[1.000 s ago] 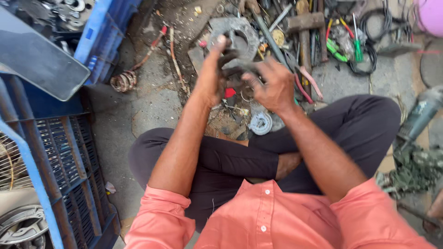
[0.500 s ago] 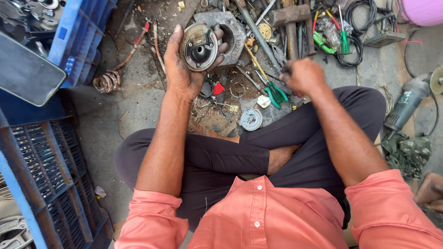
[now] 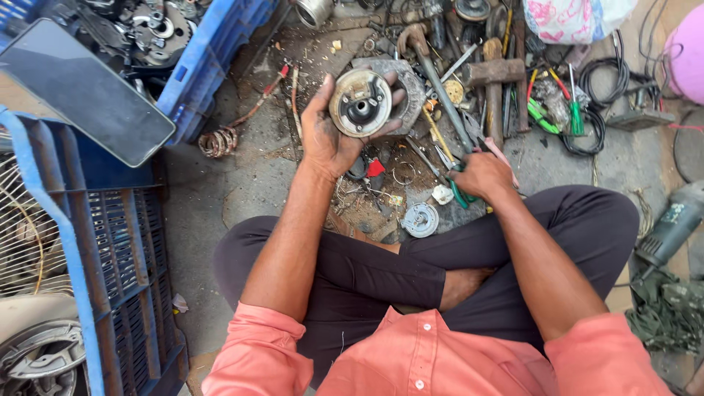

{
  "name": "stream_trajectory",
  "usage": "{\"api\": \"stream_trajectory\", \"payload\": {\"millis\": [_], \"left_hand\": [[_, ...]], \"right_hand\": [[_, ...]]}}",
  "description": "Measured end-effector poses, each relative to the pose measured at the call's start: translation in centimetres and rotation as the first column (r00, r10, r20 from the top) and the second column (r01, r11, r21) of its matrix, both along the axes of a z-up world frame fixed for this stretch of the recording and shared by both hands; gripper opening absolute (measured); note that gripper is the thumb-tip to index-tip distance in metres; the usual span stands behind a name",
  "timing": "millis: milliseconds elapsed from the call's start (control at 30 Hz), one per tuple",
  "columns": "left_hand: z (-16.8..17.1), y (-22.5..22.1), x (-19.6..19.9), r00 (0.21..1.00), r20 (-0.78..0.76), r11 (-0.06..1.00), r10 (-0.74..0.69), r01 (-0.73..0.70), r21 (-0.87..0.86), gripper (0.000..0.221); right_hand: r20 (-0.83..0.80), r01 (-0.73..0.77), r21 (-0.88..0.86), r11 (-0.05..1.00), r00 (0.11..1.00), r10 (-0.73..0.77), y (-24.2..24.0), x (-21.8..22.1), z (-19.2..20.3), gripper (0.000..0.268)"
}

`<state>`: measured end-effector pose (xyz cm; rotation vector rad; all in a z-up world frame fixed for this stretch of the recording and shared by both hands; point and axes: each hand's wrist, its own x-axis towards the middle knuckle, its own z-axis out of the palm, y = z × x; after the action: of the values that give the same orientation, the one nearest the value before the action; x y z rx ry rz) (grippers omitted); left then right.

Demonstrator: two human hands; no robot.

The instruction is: The person sits on the floor and uses a screwdriver and pliers to disassemble a small electric motor. They pry off the end cap, remove internal components, and separate the copper windings from the metal housing.

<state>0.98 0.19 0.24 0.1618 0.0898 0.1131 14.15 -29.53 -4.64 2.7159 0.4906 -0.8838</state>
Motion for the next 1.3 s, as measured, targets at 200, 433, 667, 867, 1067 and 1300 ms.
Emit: {"api": "stream_trajectory", "payload": {"millis": [200,433,667,867,1067,1300], "left_hand": [[-0.3,0.2,-0.3,0.999,0.03,0.999,0.038,-0.038,-0.007,0.069],[-0.5,0.0,-0.3,0.99,0.009,0.987,0.139,-0.14,0.079,0.066],[0.3,0.4,-0.7,0.988,-0.001,0.974,0.154,-0.152,0.167,0.06],[0.7,0.6,-1.2,0.984,0.041,0.955,0.175,-0.18,0.234,0.062],[0.2,0.7,-0.7,0.971,0.011,0.939,0.24,-0.235,0.251,0.056],[0.0,0.6,-0.7,0.969,0.05,0.941,0.242,-0.247,0.232,0.044]], "right_hand": [[-0.016,0.262,0.472,0.842,0.957,-0.289,-2.0,-3.9,6.7,0.048],[0.255,-0.087,0.729,0.679,0.955,-0.151,-2.9,-10.3,13.1,0.027],[0.289,-0.233,0.841,0.488,0.956,-0.042,-1.3,-13.0,14.9,0.027],[0.191,-0.156,0.874,0.46,0.981,-0.03,-1.2,-14.0,15.7,0.036],[0.232,-0.218,0.856,0.468,0.972,0.028,-1.4,-14.7,16.7,0.035],[0.245,-0.236,0.846,0.477,0.968,0.046,-1.4,-15.3,17.4,0.036]]}}
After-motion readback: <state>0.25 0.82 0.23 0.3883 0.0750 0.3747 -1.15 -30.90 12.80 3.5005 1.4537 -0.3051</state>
